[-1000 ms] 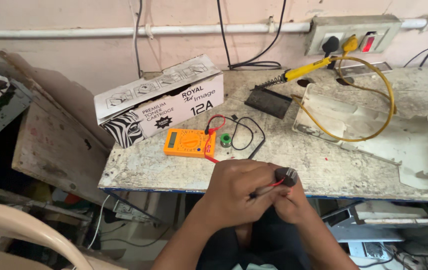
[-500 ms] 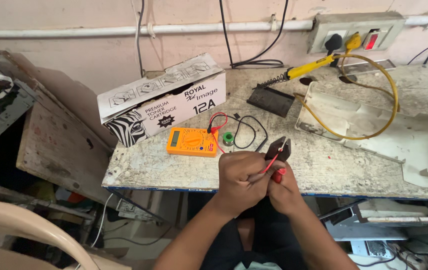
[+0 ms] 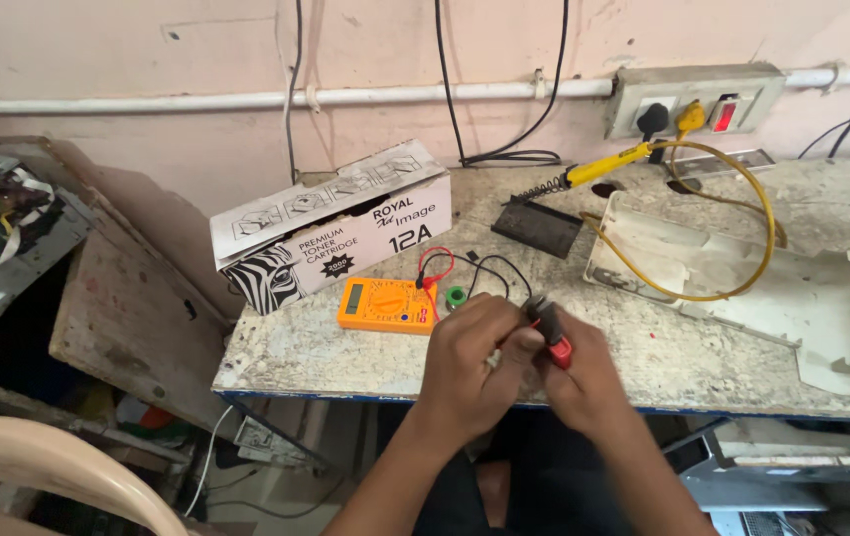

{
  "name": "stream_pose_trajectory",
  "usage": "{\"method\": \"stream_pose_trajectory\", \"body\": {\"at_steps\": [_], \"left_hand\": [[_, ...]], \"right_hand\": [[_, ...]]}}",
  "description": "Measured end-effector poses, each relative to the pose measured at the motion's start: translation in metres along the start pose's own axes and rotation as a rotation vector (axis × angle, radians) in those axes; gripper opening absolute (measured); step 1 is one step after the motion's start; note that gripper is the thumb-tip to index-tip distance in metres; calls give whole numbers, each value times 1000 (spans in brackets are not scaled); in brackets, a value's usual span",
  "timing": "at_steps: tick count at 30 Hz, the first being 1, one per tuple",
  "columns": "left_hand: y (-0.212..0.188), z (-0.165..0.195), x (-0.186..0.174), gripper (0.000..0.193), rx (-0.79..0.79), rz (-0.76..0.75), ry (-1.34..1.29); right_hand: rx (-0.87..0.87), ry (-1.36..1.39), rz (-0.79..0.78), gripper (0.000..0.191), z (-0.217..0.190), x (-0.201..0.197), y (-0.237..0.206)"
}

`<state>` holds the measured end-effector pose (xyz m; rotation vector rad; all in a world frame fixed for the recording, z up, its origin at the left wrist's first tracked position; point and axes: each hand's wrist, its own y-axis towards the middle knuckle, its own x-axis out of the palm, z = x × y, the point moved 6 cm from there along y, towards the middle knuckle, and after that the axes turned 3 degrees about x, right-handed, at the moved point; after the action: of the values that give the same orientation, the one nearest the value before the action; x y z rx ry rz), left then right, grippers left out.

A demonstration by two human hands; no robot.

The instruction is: The person sits at a repair workbench and uses a digital multimeter with red and black probe leads to test a small electronic component. They use pliers to grip and strip wire ends, twist the wires by hand, and connect the leads to the component while watching the multimeter display.

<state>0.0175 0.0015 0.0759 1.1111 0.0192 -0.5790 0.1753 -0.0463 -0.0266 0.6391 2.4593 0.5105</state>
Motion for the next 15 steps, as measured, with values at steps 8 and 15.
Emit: {"method": "stream_pose_trajectory", "body": {"at_steps": [8,15], "left_hand": [[-8,-5,4,8,-318,-53,-192],[-38,-30,31,17,-490,-111,-559]], "right_hand": [[-249,-440,232,42,-69,-30,18],[-440,-320,249,54,-77,-32,17]]}}
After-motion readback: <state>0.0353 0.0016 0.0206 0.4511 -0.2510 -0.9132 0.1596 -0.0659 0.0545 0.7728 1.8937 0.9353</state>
